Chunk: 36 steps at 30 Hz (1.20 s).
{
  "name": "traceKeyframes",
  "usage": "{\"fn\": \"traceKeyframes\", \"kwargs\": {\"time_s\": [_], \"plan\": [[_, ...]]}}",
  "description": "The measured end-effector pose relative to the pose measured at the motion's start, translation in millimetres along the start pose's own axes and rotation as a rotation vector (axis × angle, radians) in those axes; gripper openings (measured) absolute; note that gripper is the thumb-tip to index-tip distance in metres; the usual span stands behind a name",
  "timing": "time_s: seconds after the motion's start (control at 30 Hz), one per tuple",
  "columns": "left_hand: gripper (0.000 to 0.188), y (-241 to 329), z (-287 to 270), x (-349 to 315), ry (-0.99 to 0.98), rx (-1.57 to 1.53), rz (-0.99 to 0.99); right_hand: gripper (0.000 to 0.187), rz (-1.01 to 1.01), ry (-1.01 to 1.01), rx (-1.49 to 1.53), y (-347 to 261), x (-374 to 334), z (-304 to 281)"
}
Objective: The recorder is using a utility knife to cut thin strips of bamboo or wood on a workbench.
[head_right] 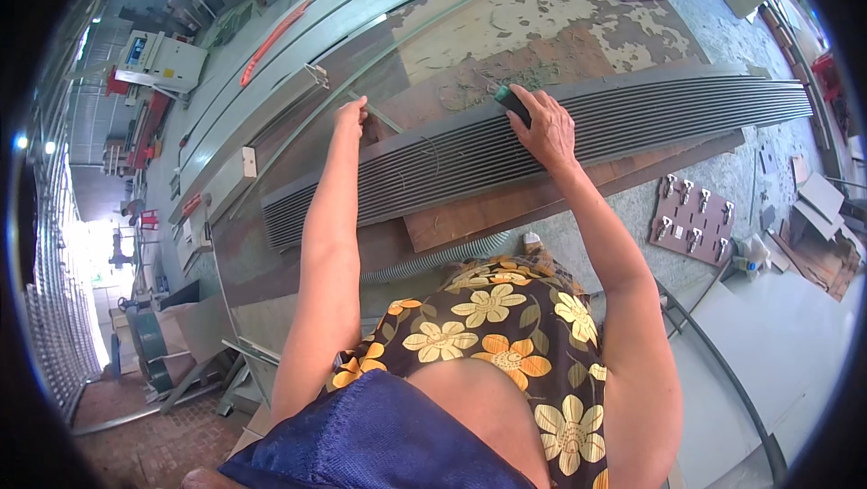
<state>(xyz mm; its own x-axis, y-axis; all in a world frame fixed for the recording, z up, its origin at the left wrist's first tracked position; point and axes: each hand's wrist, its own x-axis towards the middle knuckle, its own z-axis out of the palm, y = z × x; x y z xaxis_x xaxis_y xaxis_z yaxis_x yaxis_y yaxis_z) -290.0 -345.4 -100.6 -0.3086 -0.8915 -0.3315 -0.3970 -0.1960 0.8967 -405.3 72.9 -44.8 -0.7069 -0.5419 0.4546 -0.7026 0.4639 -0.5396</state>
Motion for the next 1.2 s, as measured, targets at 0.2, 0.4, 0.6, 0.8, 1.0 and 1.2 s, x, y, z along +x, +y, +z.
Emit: {"fn": "traceKeyframes", "kwargs": {"time_s": [0.2, 0.4, 0.6, 0.8, 1.0, 1.2], "plan": [[0.019, 16, -56, 31, 0.090, -0.287, 0.072, 0.046, -0.030, 0.041, 0.001, -3, 11, 12], [0.016, 49, -90, 11, 0.157, -0.388, 0.040, 0.046, -0.001, 0.006, -0.013, 7, 7, 7], [0.020, 112, -174, -12, 0.465, -0.742, 0.372, 0.045, -0.013, 0.005, 0.018, 3, 7, 14], [0.019, 139, -188, -56, 0.209, -0.748, 0.523, 0.045, 0.024, 0.009, -0.023, 13, 4, 9], [0.021, 22, -167, -35, -0.105, -0.770, 0.126, 0.045, -0.027, 0.016, -0.001, 2, 7, 12], [0.046, -26, -110, -64, 0.145, 0.638, 0.633, 0.045, -0.015, 0.012, -0.014, 3, 6, 14]]}}
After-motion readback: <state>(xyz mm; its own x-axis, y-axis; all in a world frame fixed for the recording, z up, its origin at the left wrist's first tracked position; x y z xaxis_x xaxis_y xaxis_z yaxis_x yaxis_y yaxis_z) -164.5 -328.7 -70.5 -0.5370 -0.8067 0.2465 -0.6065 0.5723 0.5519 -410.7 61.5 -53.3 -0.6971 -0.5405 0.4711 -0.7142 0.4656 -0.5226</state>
